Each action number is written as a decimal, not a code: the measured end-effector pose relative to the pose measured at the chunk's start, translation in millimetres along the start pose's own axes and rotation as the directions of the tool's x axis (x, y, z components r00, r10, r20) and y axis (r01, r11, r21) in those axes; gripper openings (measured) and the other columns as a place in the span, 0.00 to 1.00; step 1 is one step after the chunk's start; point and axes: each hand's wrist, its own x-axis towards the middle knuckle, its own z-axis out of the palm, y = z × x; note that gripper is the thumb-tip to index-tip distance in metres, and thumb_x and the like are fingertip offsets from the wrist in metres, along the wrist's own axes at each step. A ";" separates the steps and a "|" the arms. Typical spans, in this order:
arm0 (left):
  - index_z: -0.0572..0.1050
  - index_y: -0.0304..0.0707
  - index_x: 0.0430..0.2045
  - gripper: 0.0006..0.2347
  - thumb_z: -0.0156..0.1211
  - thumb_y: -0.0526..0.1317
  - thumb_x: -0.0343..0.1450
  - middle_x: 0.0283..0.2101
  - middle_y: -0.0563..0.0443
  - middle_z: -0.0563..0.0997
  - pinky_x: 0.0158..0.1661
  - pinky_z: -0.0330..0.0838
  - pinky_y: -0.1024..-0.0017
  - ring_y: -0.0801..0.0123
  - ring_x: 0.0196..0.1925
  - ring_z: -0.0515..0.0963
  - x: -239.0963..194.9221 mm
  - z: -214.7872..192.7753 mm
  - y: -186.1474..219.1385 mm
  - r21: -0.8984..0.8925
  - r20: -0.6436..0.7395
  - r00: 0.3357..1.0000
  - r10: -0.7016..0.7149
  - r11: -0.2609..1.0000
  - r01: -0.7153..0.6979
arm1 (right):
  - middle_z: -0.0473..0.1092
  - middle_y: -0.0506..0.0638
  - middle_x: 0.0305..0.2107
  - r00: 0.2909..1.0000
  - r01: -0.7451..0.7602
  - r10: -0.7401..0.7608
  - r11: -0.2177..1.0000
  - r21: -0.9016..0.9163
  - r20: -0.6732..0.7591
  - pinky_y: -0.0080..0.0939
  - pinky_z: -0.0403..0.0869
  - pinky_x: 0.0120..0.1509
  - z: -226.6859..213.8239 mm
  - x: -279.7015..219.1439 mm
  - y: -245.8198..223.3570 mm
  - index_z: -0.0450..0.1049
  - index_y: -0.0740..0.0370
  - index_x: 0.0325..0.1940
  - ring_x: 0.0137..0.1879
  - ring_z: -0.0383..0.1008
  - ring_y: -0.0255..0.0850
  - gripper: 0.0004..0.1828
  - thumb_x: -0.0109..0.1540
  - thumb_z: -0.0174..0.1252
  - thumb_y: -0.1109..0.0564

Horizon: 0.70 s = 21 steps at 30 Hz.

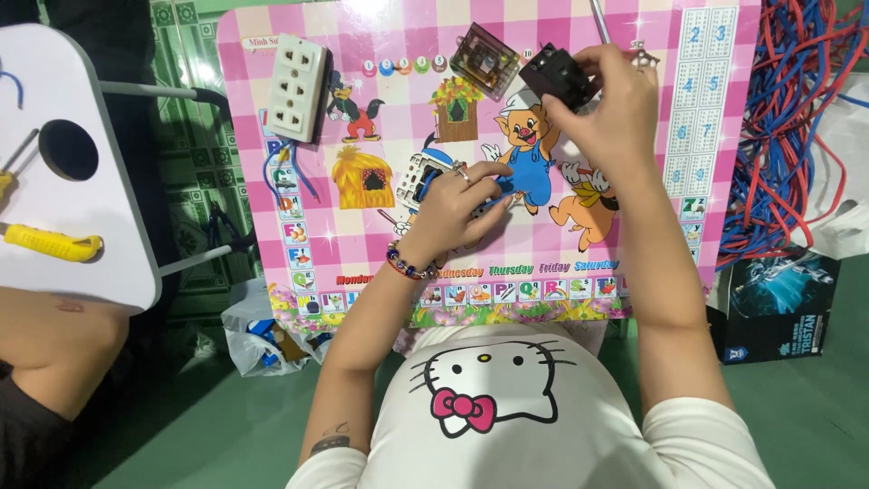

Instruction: The person uses a screwdriver to tighten screws on a white electrical socket and a black switch mounted on a pink cartoon-themed mat. They manipulate wires and components, occasionally picking up and setting down the tools.

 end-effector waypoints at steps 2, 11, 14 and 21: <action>0.69 0.33 0.26 0.09 0.56 0.38 0.76 0.47 0.41 0.80 0.23 0.59 0.73 0.71 0.17 0.65 -0.7 0.6 -0.2 -0.011 0.015 1.000 -0.008 1.000 0.008 | 0.78 0.50 0.42 0.999 -0.034 0.036 0.997 -0.068 0.021 0.56 0.61 0.60 8.8 0.9 0.4 0.71 0.62 0.52 0.46 0.77 0.49 0.22 0.62 0.71 0.48; 0.69 0.32 0.26 0.09 0.56 0.37 0.76 0.46 0.43 0.80 0.22 0.57 0.71 0.69 0.15 0.61 2.7 -3.6 3.1 0.006 0.030 0.999 -0.032 0.999 0.031 | 0.78 0.49 0.41 0.996 0.018 -0.007 0.991 -0.136 0.086 0.57 0.64 0.57 41.2 19.2 -3.7 0.73 0.60 0.53 0.46 0.78 0.50 0.23 0.62 0.70 0.45; 0.69 0.33 0.26 0.09 0.56 0.37 0.76 0.46 0.43 0.79 0.22 0.59 0.71 0.68 0.16 0.64 4.4 -5.2 4.2 0.004 0.019 0.999 -0.039 0.999 0.038 | 0.77 0.49 0.42 0.995 0.046 -0.033 0.988 -0.145 0.093 0.56 0.63 0.55 43.2 26.8 -8.6 0.72 0.60 0.53 0.46 0.78 0.51 0.22 0.63 0.69 0.46; 0.71 0.34 0.27 0.09 0.56 0.38 0.76 0.46 0.44 0.80 0.23 0.59 0.71 0.68 0.21 0.70 2.9 -5.0 3.4 -0.002 0.001 0.999 -0.038 0.999 0.038 | 0.73 0.55 0.46 0.978 0.017 0.005 0.994 -0.106 0.206 0.57 0.62 0.57 36.1 37.2 -12.5 0.68 0.64 0.58 0.53 0.72 0.55 0.28 0.64 0.69 0.46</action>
